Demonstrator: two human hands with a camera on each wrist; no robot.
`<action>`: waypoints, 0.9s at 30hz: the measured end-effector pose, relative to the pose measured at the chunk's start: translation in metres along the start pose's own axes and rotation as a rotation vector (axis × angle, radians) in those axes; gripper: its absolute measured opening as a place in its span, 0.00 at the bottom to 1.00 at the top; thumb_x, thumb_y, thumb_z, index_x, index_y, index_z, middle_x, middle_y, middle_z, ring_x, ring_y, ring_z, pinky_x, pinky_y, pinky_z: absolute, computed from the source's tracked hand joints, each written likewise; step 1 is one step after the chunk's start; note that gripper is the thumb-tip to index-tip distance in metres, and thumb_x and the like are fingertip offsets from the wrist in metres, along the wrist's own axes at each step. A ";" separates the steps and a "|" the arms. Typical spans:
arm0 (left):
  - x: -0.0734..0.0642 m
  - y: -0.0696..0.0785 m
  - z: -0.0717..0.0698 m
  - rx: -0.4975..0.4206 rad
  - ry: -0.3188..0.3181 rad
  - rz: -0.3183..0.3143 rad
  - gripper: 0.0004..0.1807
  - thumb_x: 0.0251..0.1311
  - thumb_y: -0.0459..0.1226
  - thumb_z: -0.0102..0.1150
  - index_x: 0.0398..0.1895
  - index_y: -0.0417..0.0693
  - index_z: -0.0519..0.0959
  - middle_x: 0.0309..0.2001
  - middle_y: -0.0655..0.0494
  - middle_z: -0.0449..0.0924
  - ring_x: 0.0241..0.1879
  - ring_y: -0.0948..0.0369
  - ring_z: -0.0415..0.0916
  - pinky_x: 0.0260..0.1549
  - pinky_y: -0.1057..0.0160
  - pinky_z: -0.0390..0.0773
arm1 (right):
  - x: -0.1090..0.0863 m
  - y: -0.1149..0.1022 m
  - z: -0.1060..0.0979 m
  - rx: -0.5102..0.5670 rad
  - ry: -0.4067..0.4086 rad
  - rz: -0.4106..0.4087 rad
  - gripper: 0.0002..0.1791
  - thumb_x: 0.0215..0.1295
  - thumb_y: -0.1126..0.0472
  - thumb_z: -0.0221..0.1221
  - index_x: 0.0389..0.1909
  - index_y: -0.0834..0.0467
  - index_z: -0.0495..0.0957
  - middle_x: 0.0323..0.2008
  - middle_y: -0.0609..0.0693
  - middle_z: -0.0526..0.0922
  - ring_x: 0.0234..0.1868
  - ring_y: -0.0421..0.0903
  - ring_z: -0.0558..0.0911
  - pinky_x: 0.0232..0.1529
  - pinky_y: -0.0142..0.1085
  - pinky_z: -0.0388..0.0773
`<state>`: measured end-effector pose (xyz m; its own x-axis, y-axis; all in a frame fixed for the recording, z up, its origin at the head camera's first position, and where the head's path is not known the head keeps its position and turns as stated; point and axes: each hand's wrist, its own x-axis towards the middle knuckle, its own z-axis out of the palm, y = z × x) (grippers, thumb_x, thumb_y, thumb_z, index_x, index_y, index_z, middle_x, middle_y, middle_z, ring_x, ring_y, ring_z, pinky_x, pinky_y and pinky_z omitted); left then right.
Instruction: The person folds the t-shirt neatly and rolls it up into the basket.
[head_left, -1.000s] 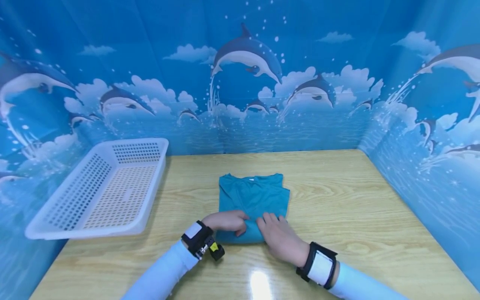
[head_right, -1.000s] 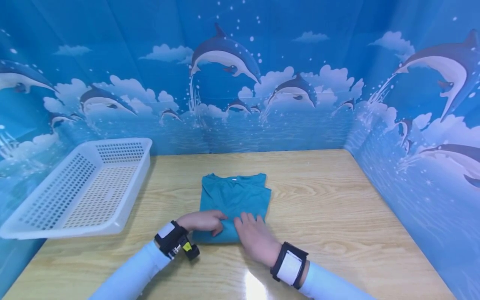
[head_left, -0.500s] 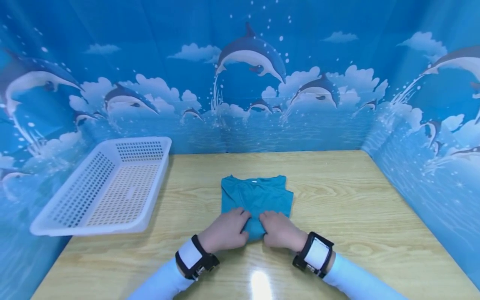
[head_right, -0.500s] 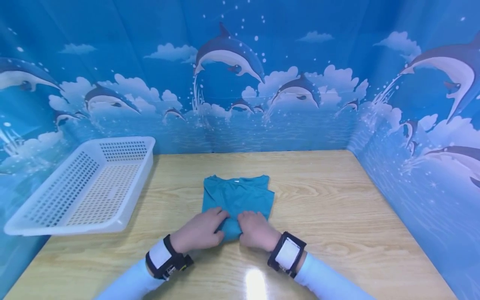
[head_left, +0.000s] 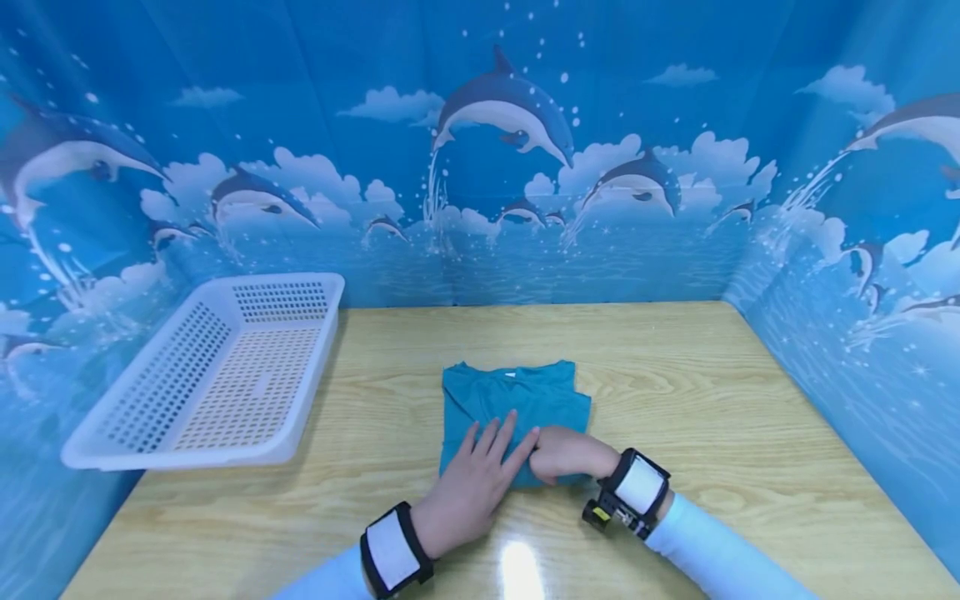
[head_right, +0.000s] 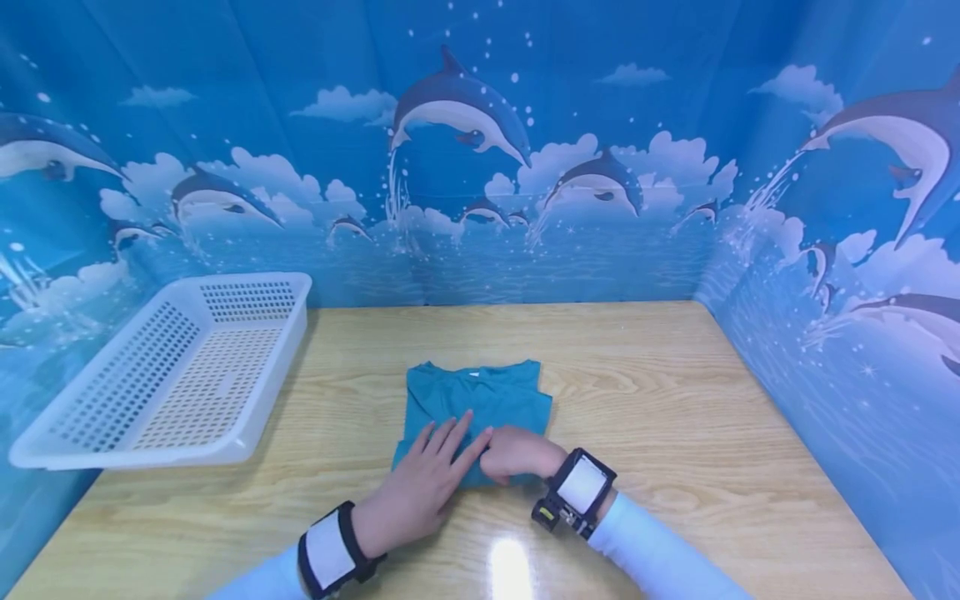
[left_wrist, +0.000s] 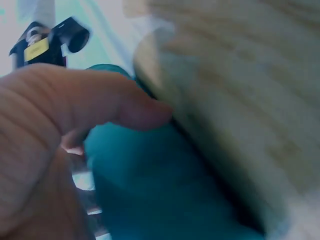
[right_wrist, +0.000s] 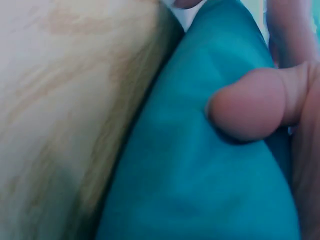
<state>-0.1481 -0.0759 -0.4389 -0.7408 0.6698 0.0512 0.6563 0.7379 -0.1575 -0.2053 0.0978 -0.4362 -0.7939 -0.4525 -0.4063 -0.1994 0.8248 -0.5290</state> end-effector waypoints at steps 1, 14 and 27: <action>0.000 0.001 0.001 0.035 -0.009 -0.003 0.54 0.52 0.46 0.67 0.76 0.51 0.42 0.72 0.41 0.51 0.67 0.47 0.60 0.60 0.45 0.67 | -0.001 -0.001 -0.001 -0.001 -0.010 0.010 0.09 0.34 0.72 0.49 0.19 0.57 0.73 0.15 0.44 0.60 0.14 0.40 0.54 0.15 0.30 0.51; 0.003 0.007 0.006 0.088 -0.027 -0.014 0.34 0.54 0.45 0.64 0.62 0.52 0.62 0.44 0.53 0.68 0.40 0.59 0.67 0.29 0.62 0.72 | -0.014 -0.004 0.003 -0.027 -0.016 -0.017 0.06 0.42 0.69 0.49 0.17 0.54 0.69 0.16 0.45 0.64 0.16 0.42 0.60 0.18 0.33 0.54; 0.021 -0.016 0.002 -0.407 -0.239 -0.067 0.27 0.49 0.32 0.59 0.55 0.52 0.67 0.44 0.53 0.73 0.42 0.59 0.70 0.32 0.63 0.74 | -0.036 -0.009 0.004 -0.253 0.299 -0.184 0.17 0.53 0.61 0.56 0.44 0.65 0.78 0.38 0.52 0.74 0.41 0.49 0.71 0.43 0.46 0.70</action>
<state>-0.1751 -0.0738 -0.4373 -0.7643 0.6170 -0.1876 0.5735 0.7834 0.2397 -0.1726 0.1047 -0.4198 -0.8559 -0.5125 -0.0688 -0.4582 0.8134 -0.3585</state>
